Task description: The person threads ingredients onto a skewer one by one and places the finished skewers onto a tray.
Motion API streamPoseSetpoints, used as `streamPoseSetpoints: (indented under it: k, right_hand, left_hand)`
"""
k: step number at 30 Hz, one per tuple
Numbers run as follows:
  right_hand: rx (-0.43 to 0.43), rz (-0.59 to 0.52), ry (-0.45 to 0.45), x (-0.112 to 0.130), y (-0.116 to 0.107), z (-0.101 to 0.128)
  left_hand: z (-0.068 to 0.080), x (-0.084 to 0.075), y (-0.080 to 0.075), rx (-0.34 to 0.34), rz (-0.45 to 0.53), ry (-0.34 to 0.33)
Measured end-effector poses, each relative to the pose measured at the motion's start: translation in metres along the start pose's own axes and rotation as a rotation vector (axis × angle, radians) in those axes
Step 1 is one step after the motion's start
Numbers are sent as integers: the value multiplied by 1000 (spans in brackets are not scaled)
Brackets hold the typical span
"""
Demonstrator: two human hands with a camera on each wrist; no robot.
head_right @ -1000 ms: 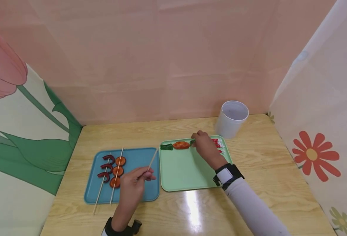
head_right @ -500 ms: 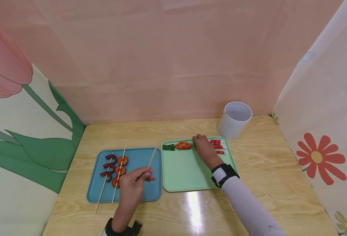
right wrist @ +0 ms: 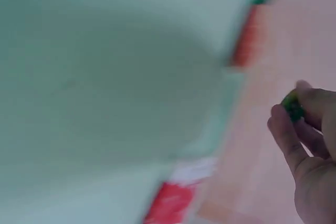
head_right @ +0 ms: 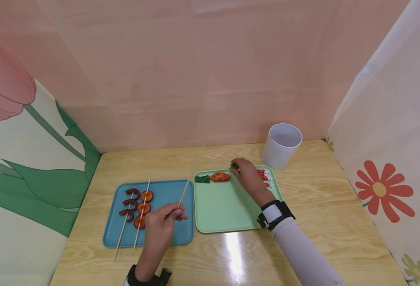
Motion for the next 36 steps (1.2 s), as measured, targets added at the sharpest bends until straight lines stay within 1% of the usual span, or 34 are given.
streamPoseSetpoints:
  k: [2, 5, 8, 11, 12, 16, 20, 23, 27, 30, 36]
  right_hand:
    - [-36, -114, 34, 20, -23, -4]
    - [-40, -317, 66, 58, -60, -7]
    - [-10, -560, 38, 97, -92, -6]
    - [22, -717, -12, 126, -113, -3]
    - [27, -737, -24, 133, -118, -2]
    - [45, -754, -76, 153, -129, 4]
    - [55, -729, -152, 164, -129, 9]
    - [37, -696, -210, 169, -129, 11]
    - [-11, -647, -273, 173, -131, 12]
    - [-41, -609, -291, 175, -131, 12]
    - [-63, -571, -295, 176, -132, 12]
  left_hand:
    - [0, 2, 0, 5, -4, -13]
    - [1, 5, 1, 13, -16, -29]
    - [1, 8, 3, 24, -34, -31]
    - [1, 9, 4, 39, -57, -31]
    - [1, 9, 5, 46, -61, -34]
    - [1, 10, 7, 73, -79, -56]
    - [0, 10, 8, 85, -98, -77]
    - [0, 9, 9, 93, -107, -99]
    - [0, 9, 10, 100, -111, -126]
    - [0, 8, 10, 103, -112, -133]
    - [0, 8, 11, 98, -96, -139]
Point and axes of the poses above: each hand's wrist, its own z-axis away from the middle knuckle, its own y-axis out of the palm, x = y × z, the point moved 6 cm from there along -z, towards the middle knuckle, and after that the axes turned 1 degree about z, right-handed, at the moved point
